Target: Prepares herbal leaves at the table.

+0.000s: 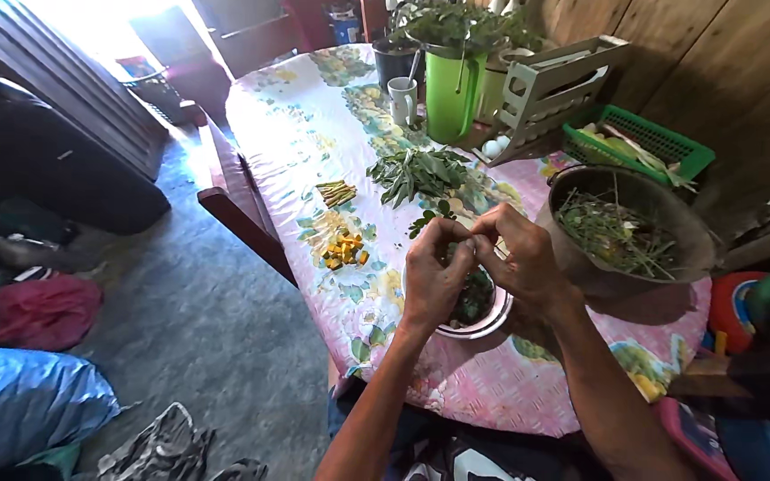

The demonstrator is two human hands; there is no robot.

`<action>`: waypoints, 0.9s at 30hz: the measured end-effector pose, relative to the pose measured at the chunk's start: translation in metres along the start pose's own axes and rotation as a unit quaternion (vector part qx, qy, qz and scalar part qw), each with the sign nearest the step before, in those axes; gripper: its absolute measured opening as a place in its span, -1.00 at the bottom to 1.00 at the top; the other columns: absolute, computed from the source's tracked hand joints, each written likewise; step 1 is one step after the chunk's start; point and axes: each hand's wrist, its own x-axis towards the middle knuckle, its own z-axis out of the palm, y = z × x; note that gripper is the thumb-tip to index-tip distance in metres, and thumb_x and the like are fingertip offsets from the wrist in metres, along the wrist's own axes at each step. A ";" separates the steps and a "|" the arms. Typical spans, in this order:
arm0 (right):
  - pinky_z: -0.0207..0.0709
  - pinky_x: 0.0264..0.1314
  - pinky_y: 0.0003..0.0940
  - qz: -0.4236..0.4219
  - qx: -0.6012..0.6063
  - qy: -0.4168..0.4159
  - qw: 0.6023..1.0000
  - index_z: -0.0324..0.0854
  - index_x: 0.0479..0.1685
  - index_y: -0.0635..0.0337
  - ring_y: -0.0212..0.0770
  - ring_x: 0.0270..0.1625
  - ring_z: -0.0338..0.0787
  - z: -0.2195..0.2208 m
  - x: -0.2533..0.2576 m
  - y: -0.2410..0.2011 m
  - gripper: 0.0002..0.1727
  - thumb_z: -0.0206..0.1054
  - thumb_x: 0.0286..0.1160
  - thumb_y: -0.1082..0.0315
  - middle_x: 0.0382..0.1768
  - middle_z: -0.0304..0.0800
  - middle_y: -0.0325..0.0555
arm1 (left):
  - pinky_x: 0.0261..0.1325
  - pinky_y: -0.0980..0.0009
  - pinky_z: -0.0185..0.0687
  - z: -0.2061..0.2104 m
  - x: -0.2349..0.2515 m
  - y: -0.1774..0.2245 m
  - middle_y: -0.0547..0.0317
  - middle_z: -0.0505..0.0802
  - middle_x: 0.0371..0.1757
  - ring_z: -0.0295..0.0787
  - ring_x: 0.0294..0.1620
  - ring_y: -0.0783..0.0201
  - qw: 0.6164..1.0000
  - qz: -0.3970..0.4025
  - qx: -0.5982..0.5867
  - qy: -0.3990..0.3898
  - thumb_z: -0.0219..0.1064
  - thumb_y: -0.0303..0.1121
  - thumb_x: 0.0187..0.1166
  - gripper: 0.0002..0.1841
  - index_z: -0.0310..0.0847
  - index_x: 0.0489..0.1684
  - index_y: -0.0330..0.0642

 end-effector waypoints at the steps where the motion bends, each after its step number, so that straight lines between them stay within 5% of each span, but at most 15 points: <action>1: 0.67 -0.19 -0.49 -0.001 0.000 -0.001 1.000 0.69 -0.14 0.32 -0.33 -0.25 0.72 0.000 0.000 0.000 -0.86 0.30 0.46 0.45 -0.20 0.72 -0.04 | -0.40 0.44 0.73 0.000 0.000 0.000 0.10 0.78 -0.21 0.74 -0.40 0.31 1.000 -0.008 -0.013 0.000 0.27 -0.55 0.58 -0.91 0.62 -0.09 -0.22; 8: 0.67 -0.19 -0.44 0.016 -0.046 0.010 0.999 0.68 -0.12 0.33 -0.28 -0.24 0.73 -0.010 -0.001 0.005 -0.83 0.22 0.50 0.44 -0.18 0.72 -0.01 | -0.41 0.28 0.85 0.002 -0.003 0.003 0.01 0.76 -0.27 0.76 -0.51 0.21 0.996 -0.042 -0.084 0.003 0.22 -0.59 0.61 -0.92 0.57 -0.08 -0.27; 12: 0.64 -0.31 -0.36 0.094 -0.056 0.013 0.994 0.59 0.07 0.36 -0.26 -0.32 0.69 -0.030 -0.006 0.005 -0.75 0.13 0.68 0.36 -0.15 0.69 0.03 | -0.35 0.24 0.87 -0.001 -0.005 0.004 0.01 0.76 -0.33 0.79 -0.48 0.17 0.995 -0.051 -0.087 -0.010 0.21 -0.59 0.63 -0.93 0.56 -0.09 -0.29; 15: 0.51 -0.48 -0.58 0.142 0.146 0.115 0.972 0.51 0.16 0.06 -0.47 -0.45 0.57 -0.046 -0.015 0.019 -0.80 0.18 0.73 0.22 -0.20 0.62 -0.27 | -0.26 0.21 0.89 -0.006 -0.007 0.003 -0.01 0.78 -0.26 0.81 -0.41 0.16 0.993 -0.056 -0.100 -0.016 0.24 -0.57 0.65 -0.91 0.59 -0.02 -0.29; 17: 0.33 -0.62 -0.67 0.126 0.361 0.168 0.908 0.50 0.16 -0.16 -0.55 -0.57 0.41 -0.047 -0.017 0.028 -0.81 0.24 0.66 0.25 -0.26 0.56 -0.43 | -0.17 0.21 0.91 -0.009 -0.007 0.002 -0.03 0.79 -0.15 0.85 -0.32 0.15 0.989 -0.064 -0.128 -0.024 0.28 -0.55 0.66 -0.87 0.60 0.06 -0.28; 19: 0.26 -0.73 -0.71 0.174 0.427 0.131 0.878 0.55 0.14 -0.20 -0.59 -0.67 0.35 -0.046 -0.016 0.020 -0.80 0.25 0.64 0.27 -0.26 0.62 -0.43 | -0.13 0.22 0.90 -0.009 -0.007 0.003 -0.04 0.79 -0.12 0.85 -0.29 0.14 0.984 -0.072 -0.159 -0.028 0.30 -0.55 0.64 -0.84 0.58 0.09 -0.27; 22: 0.44 -0.67 -0.62 0.225 0.312 -0.029 0.923 0.66 0.19 -0.04 -0.47 -0.56 0.58 -0.036 -0.008 0.003 -0.73 0.29 0.55 0.33 -0.09 0.79 -0.31 | -0.16 0.25 0.89 -0.010 -0.007 0.004 -0.03 0.79 -0.16 0.85 -0.31 0.18 0.977 -0.091 -0.190 -0.031 0.32 -0.53 0.64 -0.86 0.58 0.05 -0.24; 24: 0.66 -0.45 -0.55 0.183 0.273 -0.087 0.940 0.70 0.18 0.08 -0.43 -0.37 0.74 -0.027 -0.003 -0.004 -0.68 0.40 0.44 0.43 0.05 0.83 -0.26 | -0.23 0.32 0.86 -0.012 -0.006 0.007 0.01 0.79 -0.18 0.82 -0.34 0.24 0.972 -0.110 -0.207 -0.031 0.33 -0.50 0.64 -0.89 0.62 0.01 -0.21; 27: 0.61 -0.39 -0.66 0.081 0.276 -0.090 0.953 0.72 0.17 0.21 -0.55 -0.29 0.69 -0.017 -0.002 0.003 -0.64 0.49 0.37 0.39 0.09 0.79 -0.25 | -0.35 0.46 0.77 -0.013 -0.006 0.008 0.05 0.80 -0.21 0.76 -0.40 0.34 0.966 -0.142 -0.215 -0.025 0.34 -0.49 0.63 -0.93 0.67 -0.06 -0.17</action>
